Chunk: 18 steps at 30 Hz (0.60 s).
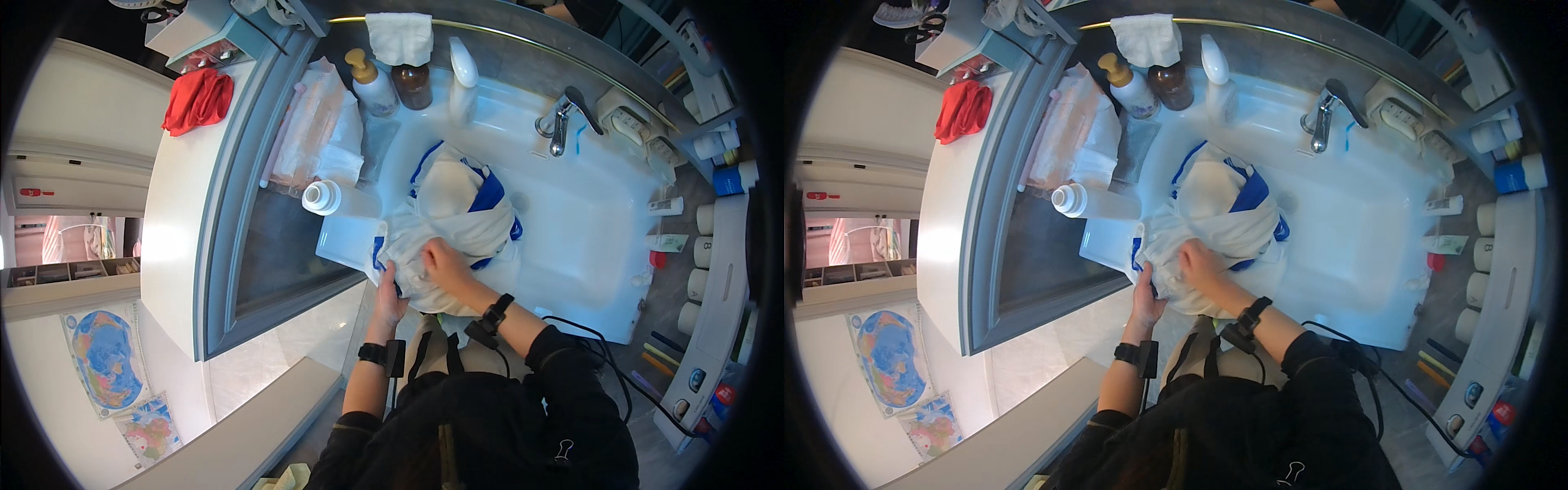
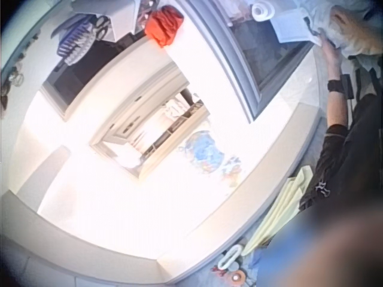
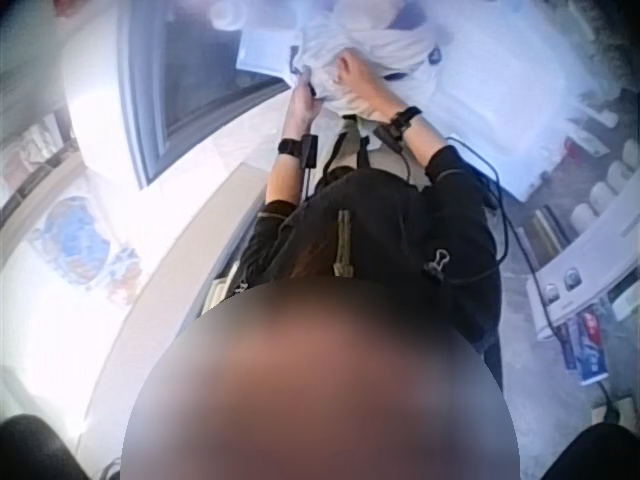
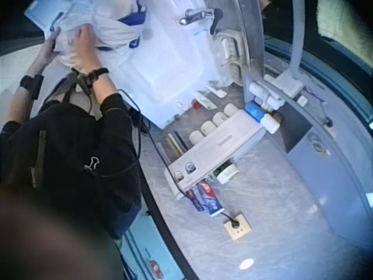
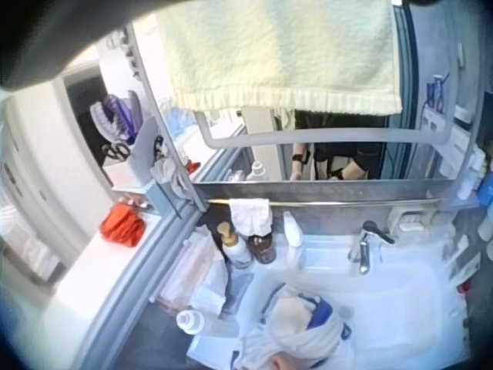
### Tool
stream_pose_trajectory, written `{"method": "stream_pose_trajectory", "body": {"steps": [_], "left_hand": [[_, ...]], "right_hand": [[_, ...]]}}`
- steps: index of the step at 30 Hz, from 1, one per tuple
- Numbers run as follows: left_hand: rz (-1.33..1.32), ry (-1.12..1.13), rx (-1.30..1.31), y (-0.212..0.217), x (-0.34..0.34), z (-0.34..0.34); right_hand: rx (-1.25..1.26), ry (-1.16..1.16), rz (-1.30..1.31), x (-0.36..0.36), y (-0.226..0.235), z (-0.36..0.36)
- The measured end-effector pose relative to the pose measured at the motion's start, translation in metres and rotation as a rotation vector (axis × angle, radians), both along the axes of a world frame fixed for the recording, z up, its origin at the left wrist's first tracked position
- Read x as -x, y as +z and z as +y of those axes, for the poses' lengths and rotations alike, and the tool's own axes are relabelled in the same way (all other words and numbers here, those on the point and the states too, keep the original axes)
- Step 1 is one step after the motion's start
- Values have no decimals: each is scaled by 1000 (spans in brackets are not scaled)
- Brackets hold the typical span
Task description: The person washes a white and blue garment by hand in a bathroom sink, repeatedly rubbing and rinsing it under running water. After wringing out the garment, the person carries it to the living room and places it on a sofa.
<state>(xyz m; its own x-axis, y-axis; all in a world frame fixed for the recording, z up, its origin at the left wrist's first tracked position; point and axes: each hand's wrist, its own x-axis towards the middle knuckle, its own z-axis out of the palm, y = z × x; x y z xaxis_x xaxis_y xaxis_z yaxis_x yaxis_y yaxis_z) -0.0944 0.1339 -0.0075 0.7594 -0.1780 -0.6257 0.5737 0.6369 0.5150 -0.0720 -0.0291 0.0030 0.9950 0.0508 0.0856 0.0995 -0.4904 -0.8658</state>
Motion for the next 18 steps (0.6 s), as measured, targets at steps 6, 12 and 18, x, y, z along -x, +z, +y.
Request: {"method": "stream_pose_trajectory", "body": {"steps": [6, 12, 18], "left_hand": [[35, 14, 38, 1, -1, -1], [14, -12, 26, 1, 1, 2], [139, 4, 106, 5, -5, 3]], "right_hand": [[-186, -165, 109, -4, -36, -54], [288, -255, -105, 11, -39, -38], [236, 81, 117, 12, 4, 21]]}}
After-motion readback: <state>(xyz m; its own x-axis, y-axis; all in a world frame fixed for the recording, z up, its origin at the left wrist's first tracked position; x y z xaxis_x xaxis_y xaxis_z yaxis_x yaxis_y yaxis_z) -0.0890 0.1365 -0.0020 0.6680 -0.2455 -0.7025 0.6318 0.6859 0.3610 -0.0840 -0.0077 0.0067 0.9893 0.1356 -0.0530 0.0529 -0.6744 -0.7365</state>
